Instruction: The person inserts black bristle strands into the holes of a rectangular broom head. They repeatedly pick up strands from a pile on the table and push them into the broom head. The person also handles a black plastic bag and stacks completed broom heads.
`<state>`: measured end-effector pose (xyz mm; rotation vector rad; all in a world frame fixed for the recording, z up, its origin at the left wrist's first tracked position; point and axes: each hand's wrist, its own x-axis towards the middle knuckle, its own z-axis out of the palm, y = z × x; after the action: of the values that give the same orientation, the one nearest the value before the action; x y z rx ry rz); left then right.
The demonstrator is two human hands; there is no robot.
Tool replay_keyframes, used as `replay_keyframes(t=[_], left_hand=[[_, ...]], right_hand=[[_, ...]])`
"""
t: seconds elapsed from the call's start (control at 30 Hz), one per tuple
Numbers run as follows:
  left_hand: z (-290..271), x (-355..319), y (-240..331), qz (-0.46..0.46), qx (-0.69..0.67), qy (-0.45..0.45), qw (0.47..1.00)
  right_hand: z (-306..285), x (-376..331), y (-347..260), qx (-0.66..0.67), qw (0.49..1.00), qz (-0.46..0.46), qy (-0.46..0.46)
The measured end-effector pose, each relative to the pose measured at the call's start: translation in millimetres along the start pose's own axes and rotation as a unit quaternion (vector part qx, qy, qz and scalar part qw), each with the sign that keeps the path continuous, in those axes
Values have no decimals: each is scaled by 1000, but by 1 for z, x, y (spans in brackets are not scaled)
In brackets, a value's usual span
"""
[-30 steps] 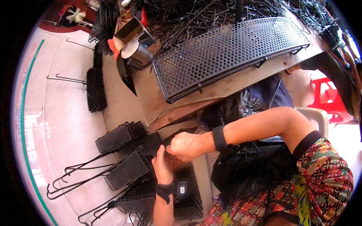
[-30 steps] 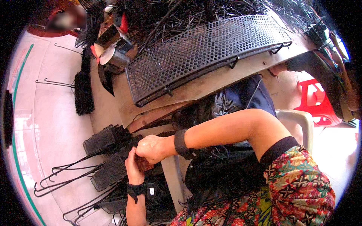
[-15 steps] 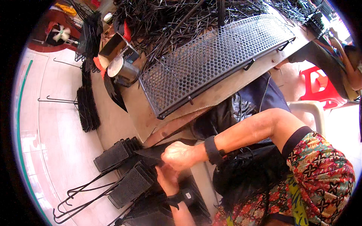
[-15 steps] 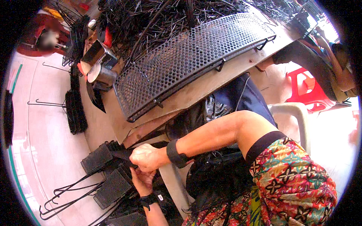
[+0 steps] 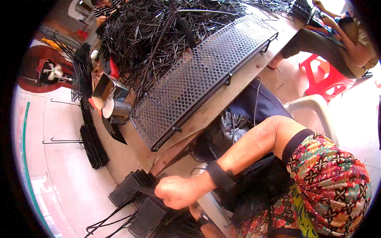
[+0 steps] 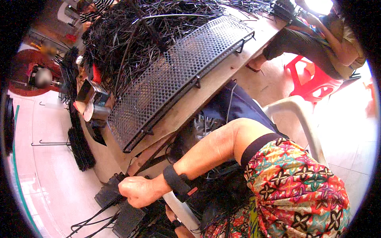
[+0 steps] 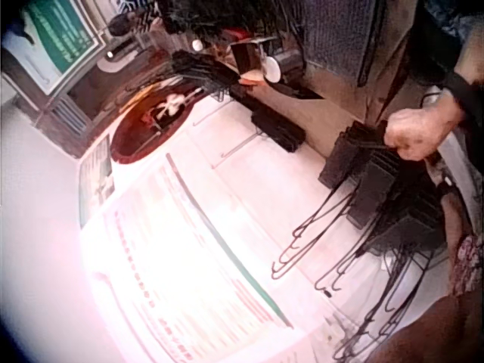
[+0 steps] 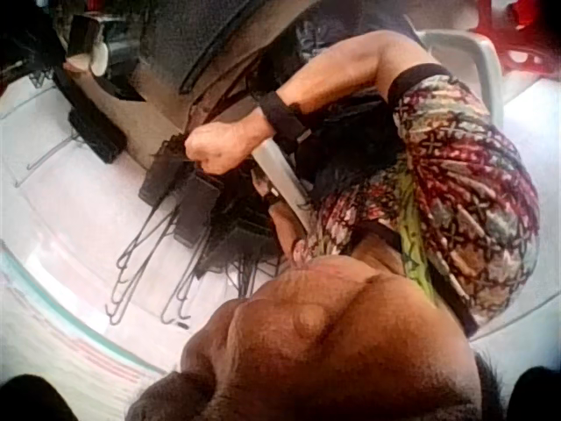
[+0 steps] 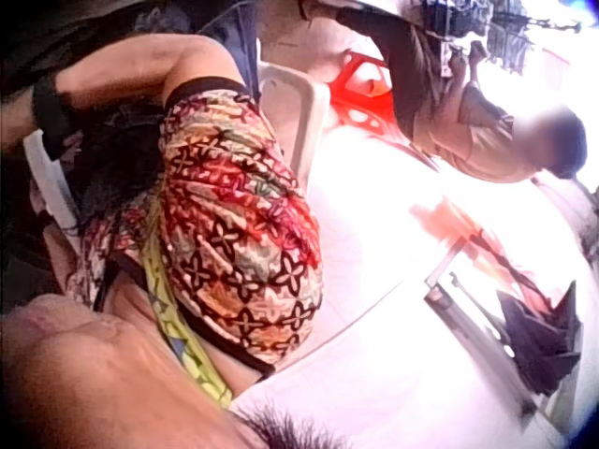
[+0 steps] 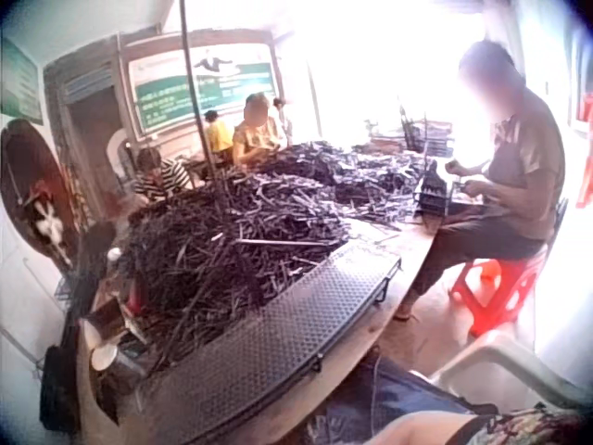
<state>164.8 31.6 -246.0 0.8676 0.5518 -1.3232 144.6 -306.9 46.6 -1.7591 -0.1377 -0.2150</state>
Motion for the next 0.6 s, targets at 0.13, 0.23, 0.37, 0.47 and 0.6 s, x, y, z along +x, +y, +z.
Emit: replay_keyframes(t=[0.13, 0.23, 0.37, 0.47, 0.6], left_hand=[[60, -19, -11, 197, 263, 114, 938], [72, -16, -2, 237, 127, 81, 960], [110, -43, 33, 201, -13, 99, 975], [73, -55, 80, 22, -208, -371, 905], [177, -124, 109, 290, -99, 119, 944]], right_hand=[[-18, -10, -31, 75, 992, -69, 80], [-53, -25, -60, 166, 983, -30, 73], [-98, -48, -68, 159, 974, -92, 134], [-135, -77, -73, 268, 948, -2, 174], [-182, -118, -71, 249, 920, 51, 297]])
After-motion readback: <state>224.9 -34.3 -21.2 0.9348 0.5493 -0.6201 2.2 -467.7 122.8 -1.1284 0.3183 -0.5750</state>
